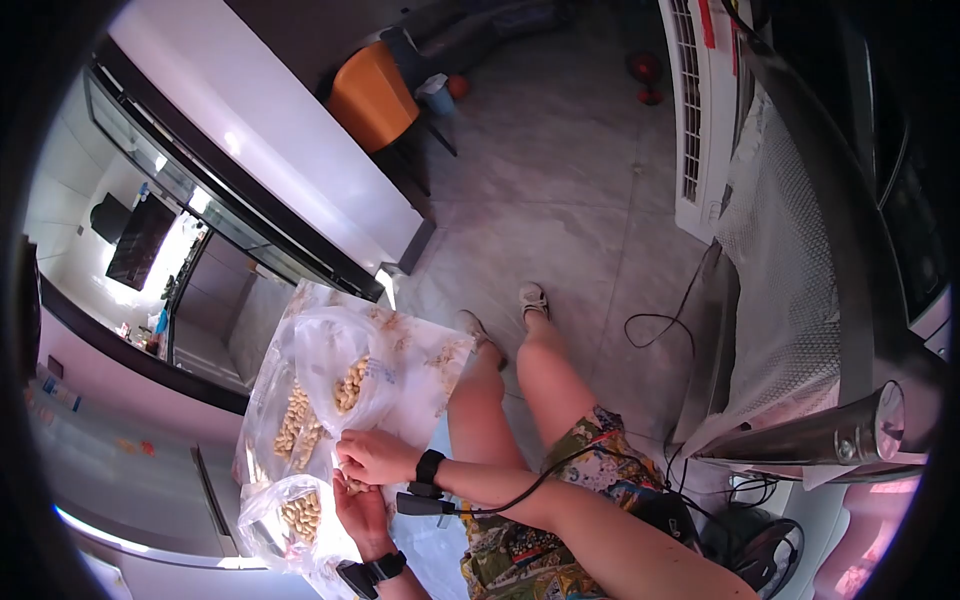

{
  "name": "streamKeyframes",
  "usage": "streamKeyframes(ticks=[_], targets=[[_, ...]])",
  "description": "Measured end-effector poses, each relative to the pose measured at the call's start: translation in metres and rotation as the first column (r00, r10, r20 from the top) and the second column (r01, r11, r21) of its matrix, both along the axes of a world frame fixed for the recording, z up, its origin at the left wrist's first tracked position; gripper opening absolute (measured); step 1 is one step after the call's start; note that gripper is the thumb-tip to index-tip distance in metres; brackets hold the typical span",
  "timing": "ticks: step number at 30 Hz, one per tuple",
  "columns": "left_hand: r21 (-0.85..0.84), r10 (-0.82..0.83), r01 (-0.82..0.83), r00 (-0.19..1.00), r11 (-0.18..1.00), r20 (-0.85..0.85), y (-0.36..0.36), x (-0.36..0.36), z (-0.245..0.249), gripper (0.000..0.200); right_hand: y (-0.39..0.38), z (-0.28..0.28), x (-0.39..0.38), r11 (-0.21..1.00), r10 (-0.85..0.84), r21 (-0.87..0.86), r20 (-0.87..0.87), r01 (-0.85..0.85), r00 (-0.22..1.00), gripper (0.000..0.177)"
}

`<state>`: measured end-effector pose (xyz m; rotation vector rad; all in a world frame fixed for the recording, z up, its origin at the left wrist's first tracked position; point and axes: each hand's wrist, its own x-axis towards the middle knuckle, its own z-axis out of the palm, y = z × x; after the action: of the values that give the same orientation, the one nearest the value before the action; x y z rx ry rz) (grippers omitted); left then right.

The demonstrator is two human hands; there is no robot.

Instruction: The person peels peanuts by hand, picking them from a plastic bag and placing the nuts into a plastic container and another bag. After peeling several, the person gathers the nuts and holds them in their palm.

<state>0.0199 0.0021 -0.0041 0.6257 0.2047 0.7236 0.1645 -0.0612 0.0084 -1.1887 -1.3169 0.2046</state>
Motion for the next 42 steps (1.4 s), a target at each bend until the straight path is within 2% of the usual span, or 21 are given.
streamKeyframes(ticks=[1, 7, 9, 11, 17, 19, 21, 29, 31, 36, 39, 42], targets=[[-0.017, 0.078, -0.079, 0.996, 0.997, -0.050, -0.004, 0.001, 0.003, 0.028, 0.000, 0.000, 0.000, 1.000, -0.003, -0.006, -0.008, 0.003, 1.000, 0.017], [-0.036, 0.069, -0.071, 0.997, 0.997, -0.036, -0.001, -0.003, -0.001, 0.027, 0.001, -0.002, 0.002, 1.000, 0.003, -0.026, -0.041, -0.005, 0.999, 0.016], [-0.036, 0.092, -0.095, 0.993, 0.995, -0.074, -0.002, -0.004, 0.001, 0.027, 0.004, -0.005, 0.001, 0.999, -0.026, 0.035, -0.023, 0.027, 0.999, 0.016], [0.019, 0.016, -0.016, 0.999, 1.000, -0.039, 0.003, -0.005, -0.001, 0.026, 0.002, -0.004, 0.001, 1.000, -0.014, 0.021, -0.028, 0.014, 1.000, 0.016], [0.005, 0.028, -0.028, 0.999, 1.000, -0.025, 0.008, -0.005, -0.003, 0.028, 0.002, -0.004, 0.003, 1.000, 0.026, 0.008, -0.083, -0.025, 0.996, 0.018], [0.024, 0.012, -0.011, 0.999, 1.000, -0.034, 0.004, -0.006, 0.000, 0.029, 0.003, -0.005, 0.002, 0.999, 0.006, 0.041, -0.066, -0.003, 0.998, 0.018], [0.011, 0.098, -0.097, 0.990, 0.995, -0.106, 0.001, -0.004, 0.002, 0.027, 0.000, -0.004, 0.002, 0.999, 0.018, 0.045, -0.077, -0.014, 0.997, 0.018], [-0.014, 0.110, -0.113, 0.982, 0.993, -0.156, -0.006, 0.004, 0.012, 0.035, -0.002, 0.001, 0.007, 0.995, 0.071, 0.081, -0.131, -0.061, 0.989, 0.022], [0.028, 0.091, -0.088, 0.981, 0.996, -0.170, -0.009, 0.006, 0.016, 0.036, 0.000, 0.000, 0.008, 0.996, 0.066, 0.076, -0.129, -0.057, 0.989, 0.020], [-0.024, 0.091, -0.098, 0.975, 0.995, -0.204, -0.008, 0.005, 0.018, 0.036, 0.004, -0.006, 0.004, 0.996, 0.055, 0.070, -0.110, -0.048, 0.992, 0.017], [-0.088, 0.108, -0.123, 0.981, 0.988, -0.159, -0.007, 0.002, 0.012, 0.034, 0.004, -0.006, 0.004, 0.995, 0.064, 0.078, -0.106, -0.055, 0.992, 0.017], [0.004, 0.201, -0.206, 0.951, 0.979, -0.236, -0.008, 0.002, 0.011, 0.031, 0.003, -0.005, 0.005, 0.995, 0.087, 0.064, -0.134, -0.079, 0.987, 0.016]])
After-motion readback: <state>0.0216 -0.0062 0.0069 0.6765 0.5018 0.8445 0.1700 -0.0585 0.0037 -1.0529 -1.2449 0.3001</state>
